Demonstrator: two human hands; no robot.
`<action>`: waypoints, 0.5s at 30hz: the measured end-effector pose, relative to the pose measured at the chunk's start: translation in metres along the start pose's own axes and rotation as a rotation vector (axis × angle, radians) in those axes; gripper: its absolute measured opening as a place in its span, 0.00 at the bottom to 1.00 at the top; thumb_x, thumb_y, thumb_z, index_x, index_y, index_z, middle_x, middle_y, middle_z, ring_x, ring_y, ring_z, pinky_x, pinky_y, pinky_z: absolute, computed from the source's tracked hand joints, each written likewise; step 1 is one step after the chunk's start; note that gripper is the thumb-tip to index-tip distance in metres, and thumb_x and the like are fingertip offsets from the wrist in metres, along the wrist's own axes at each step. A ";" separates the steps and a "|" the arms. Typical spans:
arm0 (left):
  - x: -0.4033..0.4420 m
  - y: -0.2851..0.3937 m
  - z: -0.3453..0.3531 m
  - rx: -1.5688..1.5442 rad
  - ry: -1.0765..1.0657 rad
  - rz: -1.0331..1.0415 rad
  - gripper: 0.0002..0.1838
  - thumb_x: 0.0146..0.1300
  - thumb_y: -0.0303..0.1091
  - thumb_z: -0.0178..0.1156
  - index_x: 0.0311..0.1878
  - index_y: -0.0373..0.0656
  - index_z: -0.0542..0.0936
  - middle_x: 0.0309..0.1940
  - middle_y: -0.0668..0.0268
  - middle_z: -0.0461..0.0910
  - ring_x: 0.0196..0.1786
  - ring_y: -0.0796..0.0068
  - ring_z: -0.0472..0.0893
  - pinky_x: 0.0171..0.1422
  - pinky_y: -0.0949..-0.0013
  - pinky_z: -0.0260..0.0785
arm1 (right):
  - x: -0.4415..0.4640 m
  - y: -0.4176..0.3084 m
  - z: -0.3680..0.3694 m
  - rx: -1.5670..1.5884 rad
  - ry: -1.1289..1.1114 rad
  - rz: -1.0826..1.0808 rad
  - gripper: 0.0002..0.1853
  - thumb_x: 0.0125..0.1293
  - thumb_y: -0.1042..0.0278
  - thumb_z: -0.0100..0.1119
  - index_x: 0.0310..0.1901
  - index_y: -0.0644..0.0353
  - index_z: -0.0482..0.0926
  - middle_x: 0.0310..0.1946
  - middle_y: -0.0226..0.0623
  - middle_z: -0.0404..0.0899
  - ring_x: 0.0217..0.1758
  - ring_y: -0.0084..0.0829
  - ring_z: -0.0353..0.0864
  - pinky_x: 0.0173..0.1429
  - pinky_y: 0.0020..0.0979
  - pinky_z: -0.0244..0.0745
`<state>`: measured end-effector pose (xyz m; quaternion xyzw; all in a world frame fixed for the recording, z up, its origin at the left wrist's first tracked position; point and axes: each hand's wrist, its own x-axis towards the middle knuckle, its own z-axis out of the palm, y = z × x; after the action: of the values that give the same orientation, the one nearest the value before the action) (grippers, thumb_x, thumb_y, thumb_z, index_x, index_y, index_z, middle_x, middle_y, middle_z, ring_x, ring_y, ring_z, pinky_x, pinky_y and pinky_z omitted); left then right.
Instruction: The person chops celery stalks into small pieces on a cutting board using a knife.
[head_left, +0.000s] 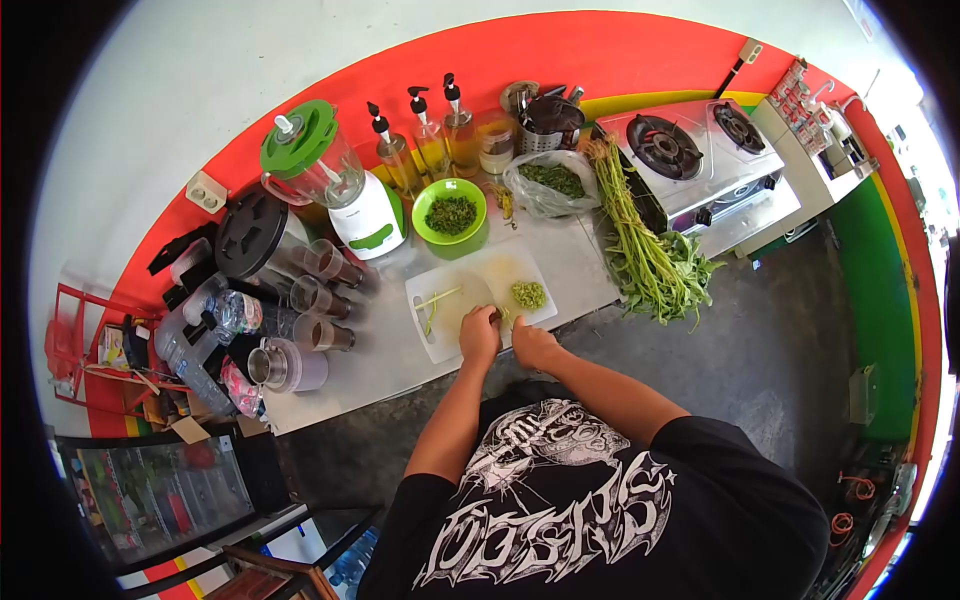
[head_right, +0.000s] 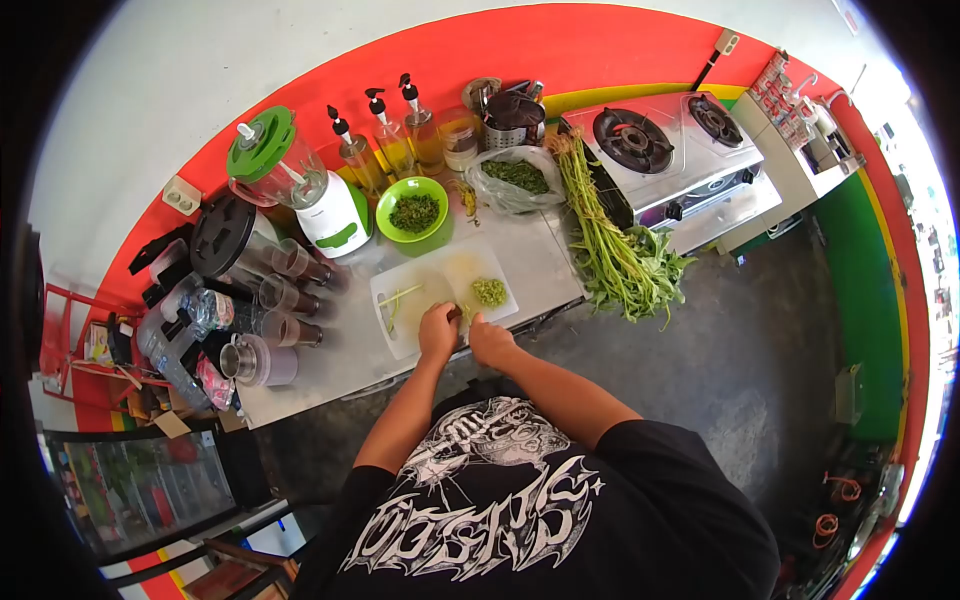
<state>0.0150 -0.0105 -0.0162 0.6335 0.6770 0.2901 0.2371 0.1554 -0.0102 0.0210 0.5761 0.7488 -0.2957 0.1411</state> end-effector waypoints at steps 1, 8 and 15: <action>0.002 0.002 0.000 -0.008 -0.003 0.011 0.07 0.58 0.27 0.64 0.40 0.46 0.83 0.38 0.61 0.81 0.46 0.50 0.79 0.47 0.51 0.73 | 0.000 0.000 0.003 0.001 0.005 0.003 0.18 0.67 0.70 0.56 0.54 0.67 0.65 0.43 0.58 0.85 0.49 0.52 0.88 0.52 0.46 0.83; -0.007 0.011 -0.004 0.078 0.007 0.044 0.06 0.60 0.28 0.61 0.40 0.46 0.84 0.38 0.61 0.80 0.46 0.51 0.79 0.48 0.52 0.74 | 0.001 -0.001 -0.001 0.031 -0.005 -0.002 0.20 0.64 0.71 0.60 0.53 0.67 0.65 0.45 0.59 0.84 0.51 0.52 0.87 0.53 0.47 0.83; -0.010 0.002 0.000 0.053 0.092 0.139 0.08 0.60 0.28 0.60 0.40 0.44 0.86 0.37 0.60 0.80 0.47 0.52 0.79 0.50 0.53 0.74 | 0.004 -0.004 -0.001 0.015 0.016 -0.023 0.19 0.65 0.71 0.60 0.53 0.66 0.64 0.47 0.59 0.84 0.52 0.53 0.86 0.54 0.47 0.82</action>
<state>0.0173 -0.0207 -0.0150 0.6708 0.6491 0.3167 0.1683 0.1508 -0.0072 0.0208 0.5708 0.7543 -0.2982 0.1277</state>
